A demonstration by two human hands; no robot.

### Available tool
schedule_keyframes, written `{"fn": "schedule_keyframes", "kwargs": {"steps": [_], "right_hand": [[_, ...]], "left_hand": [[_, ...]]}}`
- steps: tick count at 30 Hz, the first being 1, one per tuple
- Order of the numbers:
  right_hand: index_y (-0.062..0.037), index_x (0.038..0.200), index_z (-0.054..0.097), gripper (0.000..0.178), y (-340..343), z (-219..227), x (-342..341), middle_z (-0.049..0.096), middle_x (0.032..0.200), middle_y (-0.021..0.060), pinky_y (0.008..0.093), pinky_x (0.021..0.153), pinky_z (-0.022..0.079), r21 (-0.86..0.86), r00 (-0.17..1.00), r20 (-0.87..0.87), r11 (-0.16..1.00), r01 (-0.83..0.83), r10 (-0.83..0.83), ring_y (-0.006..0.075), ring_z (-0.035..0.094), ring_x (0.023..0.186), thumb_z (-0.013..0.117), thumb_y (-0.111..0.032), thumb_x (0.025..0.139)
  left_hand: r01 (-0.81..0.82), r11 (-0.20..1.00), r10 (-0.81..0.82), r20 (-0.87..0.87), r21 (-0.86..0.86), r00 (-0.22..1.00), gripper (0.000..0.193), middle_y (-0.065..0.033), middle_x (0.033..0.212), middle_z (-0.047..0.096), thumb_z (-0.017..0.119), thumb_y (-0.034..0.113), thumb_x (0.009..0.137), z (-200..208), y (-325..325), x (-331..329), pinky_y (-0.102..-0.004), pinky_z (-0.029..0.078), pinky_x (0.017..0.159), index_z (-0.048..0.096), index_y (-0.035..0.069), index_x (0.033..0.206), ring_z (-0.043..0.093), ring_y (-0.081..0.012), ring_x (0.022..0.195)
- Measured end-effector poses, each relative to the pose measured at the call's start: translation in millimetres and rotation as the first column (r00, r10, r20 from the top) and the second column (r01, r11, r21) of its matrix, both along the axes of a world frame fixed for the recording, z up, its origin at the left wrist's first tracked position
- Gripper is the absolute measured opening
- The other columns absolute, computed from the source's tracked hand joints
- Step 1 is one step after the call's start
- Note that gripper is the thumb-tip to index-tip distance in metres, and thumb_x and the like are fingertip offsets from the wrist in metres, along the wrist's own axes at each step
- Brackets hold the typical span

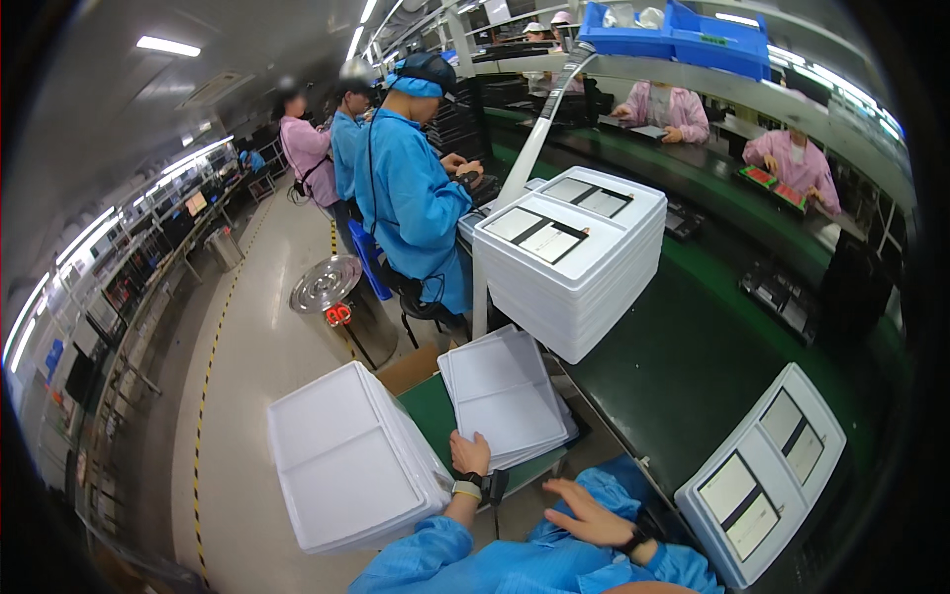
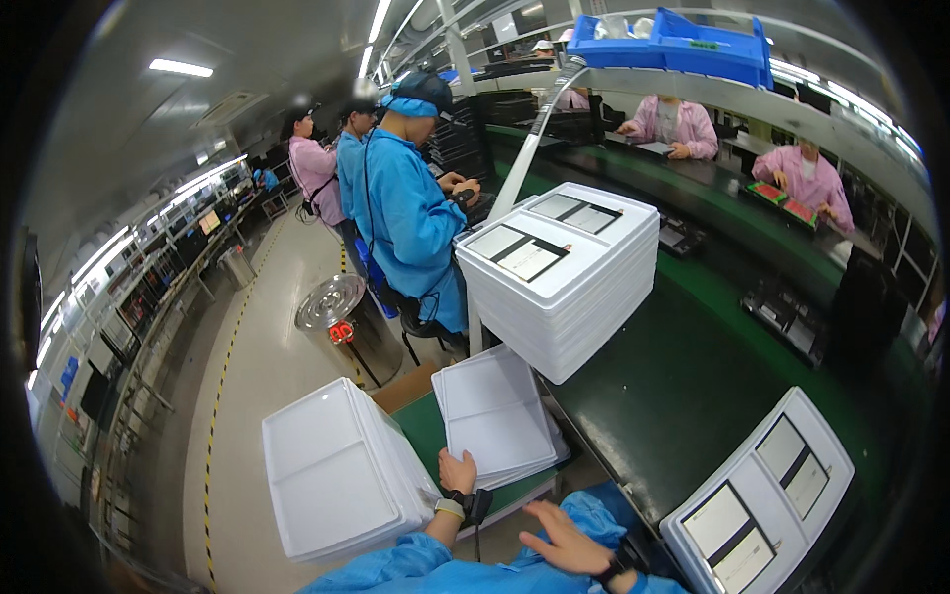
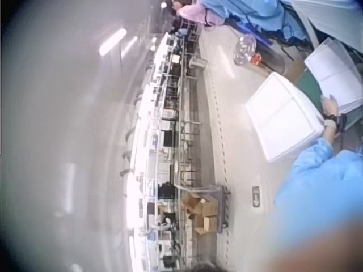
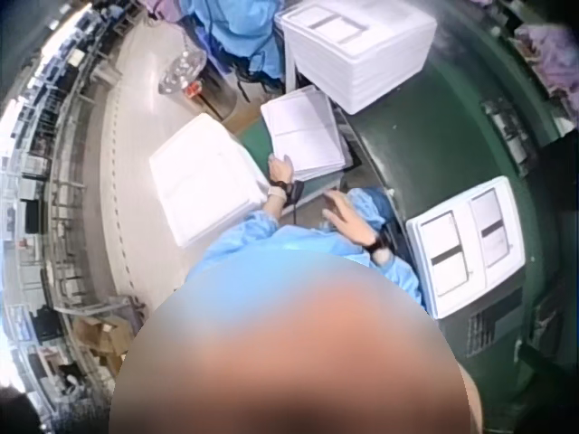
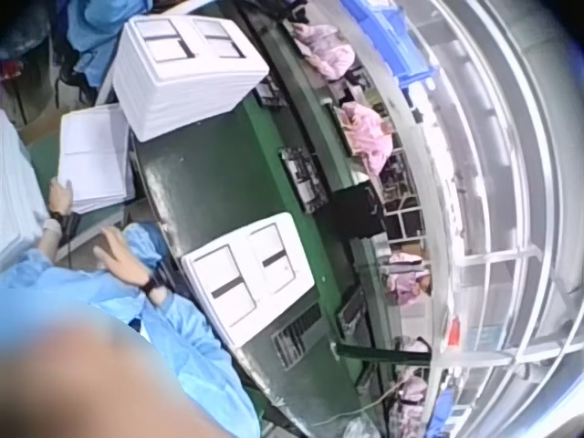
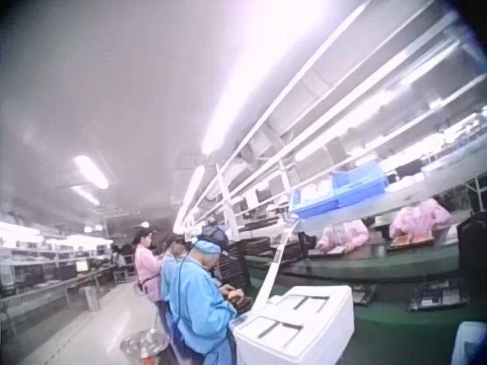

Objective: Assembling electronic components by placing batteries into laptop or tablet frames on a factory assembly line.

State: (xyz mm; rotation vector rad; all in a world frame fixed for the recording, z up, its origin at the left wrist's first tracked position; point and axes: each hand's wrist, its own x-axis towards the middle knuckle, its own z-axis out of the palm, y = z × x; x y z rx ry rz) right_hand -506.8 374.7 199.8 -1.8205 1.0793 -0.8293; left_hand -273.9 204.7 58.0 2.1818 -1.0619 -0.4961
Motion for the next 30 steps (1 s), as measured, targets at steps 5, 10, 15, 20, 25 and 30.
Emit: {"fn": "schedule_keyframes", "kwargs": {"steps": [5,10,15,20,25,30], "right_hand": [[0.0074,0.151,0.030,0.086,-91,-102,28,0.036,0.150,0.0340,0.0568,0.114,0.031,-0.061,0.851,-0.449,0.960,0.275,-0.272,0.0496,0.034,0.140,0.059,-0.050,0.095],[0.0119,0.154,0.019,0.092,-159,-128,23,0.029,0.154,0.0366,0.0581,0.116,0.030,0.047,0.862,-0.117,0.864,0.501,-0.493,0.0532,0.033,0.140,0.066,-0.036,0.090],[0.0084,0.150,0.031,0.083,-206,-223,5,0.037,0.149,0.0364,0.0526,0.118,0.028,-0.207,0.781,-0.132,0.788,0.580,-0.610,0.0512,0.036,0.139,0.066,-0.038,0.091],[0.0032,0.140,0.049,0.074,-192,-168,-2,0.053,0.139,0.0303,0.0483,0.110,0.040,0.123,0.757,-0.401,0.789,0.602,-0.515,0.0457,0.051,0.129,0.070,-0.041,0.085],[0.0039,0.144,0.049,0.085,-171,-193,-47,0.055,0.143,0.0243,0.0410,0.112,0.039,0.251,0.864,-0.028,0.833,0.492,-0.502,0.0364,0.051,0.134,0.068,-0.055,0.087],[0.0040,0.144,0.050,0.088,-170,-149,-56,0.055,0.144,0.0223,0.0393,0.113,0.038,0.525,0.913,0.089,0.797,0.297,-0.399,0.0329,0.050,0.136,0.066,-0.061,0.088]], "left_hand": [[0.047,0.998,-0.050,-0.082,-0.037,0.995,0.055,-0.0312,0.125,0.059,0.064,0.024,0.088,-36,-14,8,-0.0534,0.045,0.103,0.051,-0.009,0.130,0.055,-0.0472,0.121],[0.099,0.993,-0.103,-0.076,-0.059,0.992,0.056,-0.0325,0.126,0.060,0.061,0.021,0.087,-50,-10,12,-0.0514,0.042,0.106,0.049,-0.011,0.132,0.056,-0.0485,0.118],[0.108,0.994,-0.108,-0.144,-0.010,0.984,0.064,-0.0334,0.125,0.061,0.065,0.023,0.082,-45,-13,7,-0.0498,0.045,0.103,0.047,-0.011,0.133,0.059,-0.0471,0.118],[0.169,0.952,0.004,-0.564,0.254,0.826,0.074,-0.0281,0.120,0.066,0.073,0.040,0.078,-34,-13,37,-0.0409,0.048,0.095,0.058,-0.014,0.126,0.064,-0.0361,0.105],[0.097,0.994,-0.010,-0.851,0.049,0.525,0.073,-0.0203,0.116,0.068,0.072,0.049,0.086,-86,-2,35,-0.0387,0.049,0.088,0.062,-0.013,0.123,0.064,-0.0286,0.099],[0.120,0.981,-0.194,-0.714,-0.153,0.673,0.048,-0.0122,0.101,0.067,0.064,0.037,0.098,-1,50,-7,-0.0316,0.050,0.085,0.061,-0.007,0.115,0.063,-0.0194,0.092]]}}
